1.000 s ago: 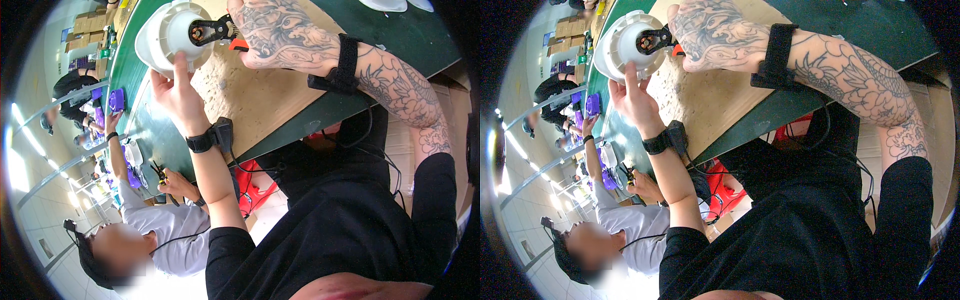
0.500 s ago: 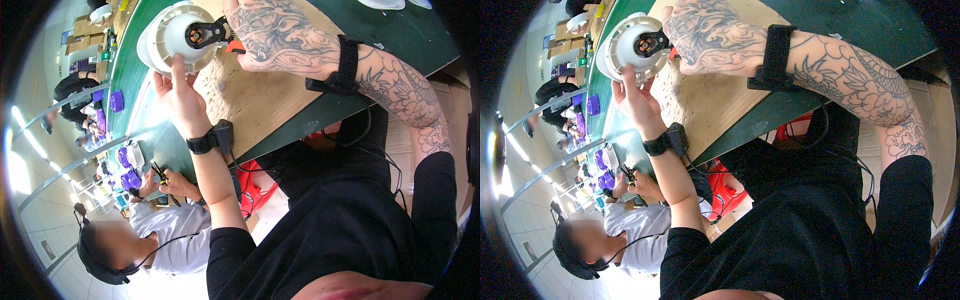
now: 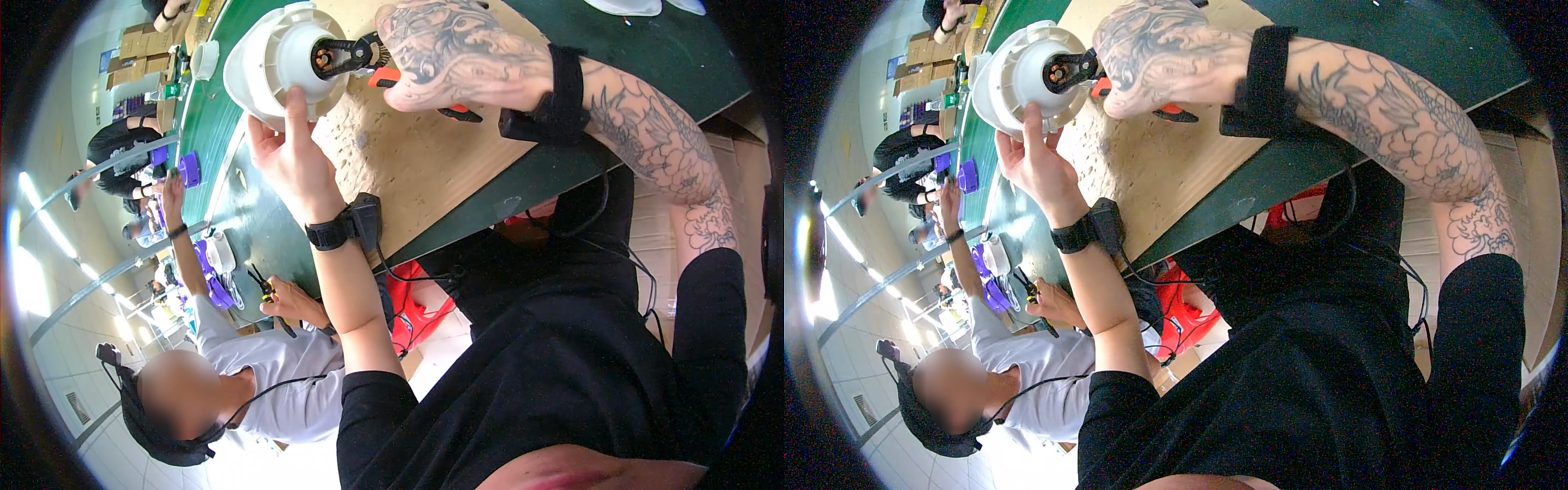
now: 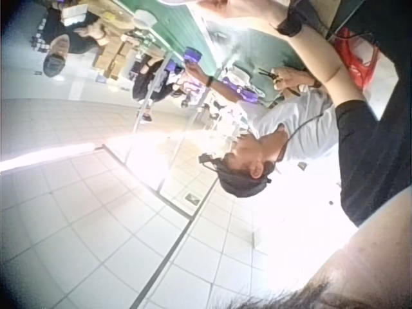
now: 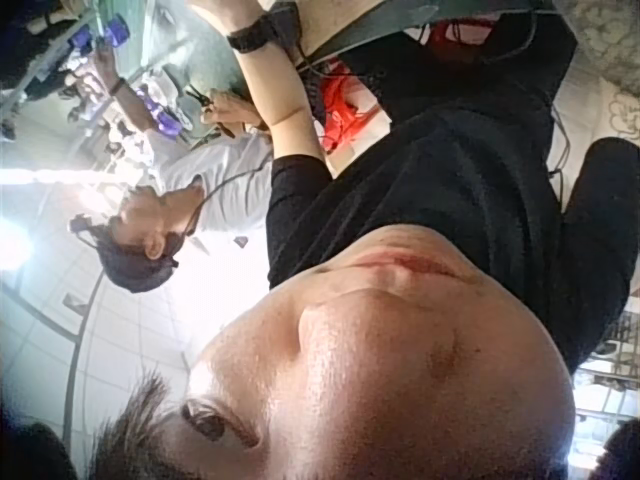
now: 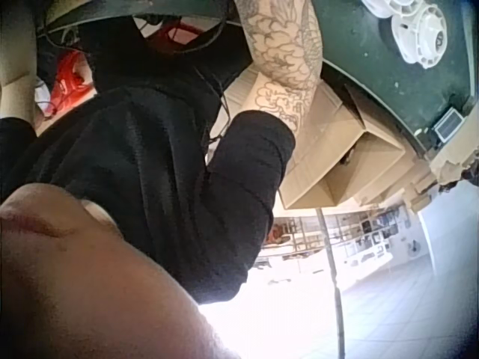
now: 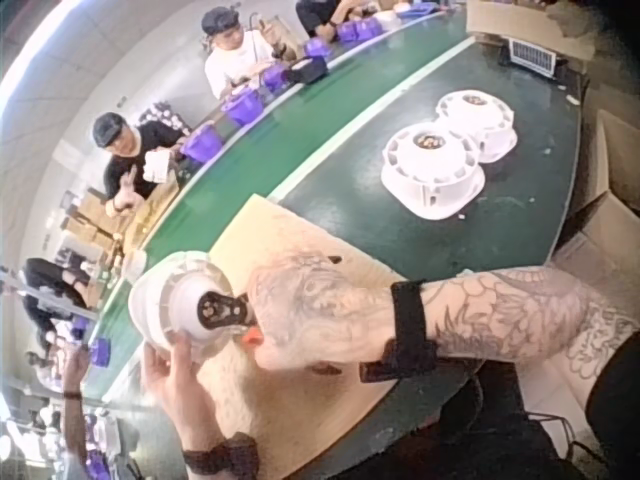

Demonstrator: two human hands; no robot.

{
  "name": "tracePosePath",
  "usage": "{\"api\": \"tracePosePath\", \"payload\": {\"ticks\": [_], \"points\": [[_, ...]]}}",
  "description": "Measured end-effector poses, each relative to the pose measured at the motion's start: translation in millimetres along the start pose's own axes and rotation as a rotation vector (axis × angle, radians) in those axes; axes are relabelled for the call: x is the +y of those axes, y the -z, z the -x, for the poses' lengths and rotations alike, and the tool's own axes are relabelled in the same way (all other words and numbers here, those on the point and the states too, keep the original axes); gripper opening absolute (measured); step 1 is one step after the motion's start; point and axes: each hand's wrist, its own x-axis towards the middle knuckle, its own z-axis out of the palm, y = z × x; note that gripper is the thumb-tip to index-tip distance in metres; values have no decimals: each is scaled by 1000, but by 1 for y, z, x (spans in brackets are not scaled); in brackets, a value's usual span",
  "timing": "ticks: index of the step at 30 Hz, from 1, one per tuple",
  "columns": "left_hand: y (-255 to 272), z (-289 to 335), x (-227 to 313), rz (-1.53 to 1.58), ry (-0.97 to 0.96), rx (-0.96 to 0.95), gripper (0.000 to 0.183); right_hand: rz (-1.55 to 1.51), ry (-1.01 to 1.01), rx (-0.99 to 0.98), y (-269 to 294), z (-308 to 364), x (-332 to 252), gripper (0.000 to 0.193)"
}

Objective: The person uses pliers to manipulate internal components inside white and purple plastic housings. They repeatedly pick up housings from a cardboard box, use the pliers to adjust or remove parts within the central opening, and place the items back into the box or on the table.

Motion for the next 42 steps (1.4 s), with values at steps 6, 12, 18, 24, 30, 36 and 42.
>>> {"api": "tracePosePath", "payload": {"ticks": [6, 12, 18, 24, 30, 36, 42], "points": [[15, -1, -9, 40, -162, 27, 37, -694, -291, -515, -15, -34, 8, 28], [12, 1, 3, 100, -276, 1, 48, -707, -269, -375, -24, -26, 0, 38], [8, 1, 17, 91, -284, 37, 50, 127, -194, -220, 5, -14, -25, 33], [24, -1, 10, 0, -316, 19, 50, -368, -206, -383, -37, -24, -2, 38], [31, -8, 12, 205, -408, 23, 56, -961, -360, -614, -25, -22, -9, 44], [30, -5, 5, 81, -285, 53, 61, 27, -189, -264, -30, -20, -21, 50], [27, -1, 0, 343, -205, 134, 56, -1154, -346, -590, -45, -17, -10, 33]]}}
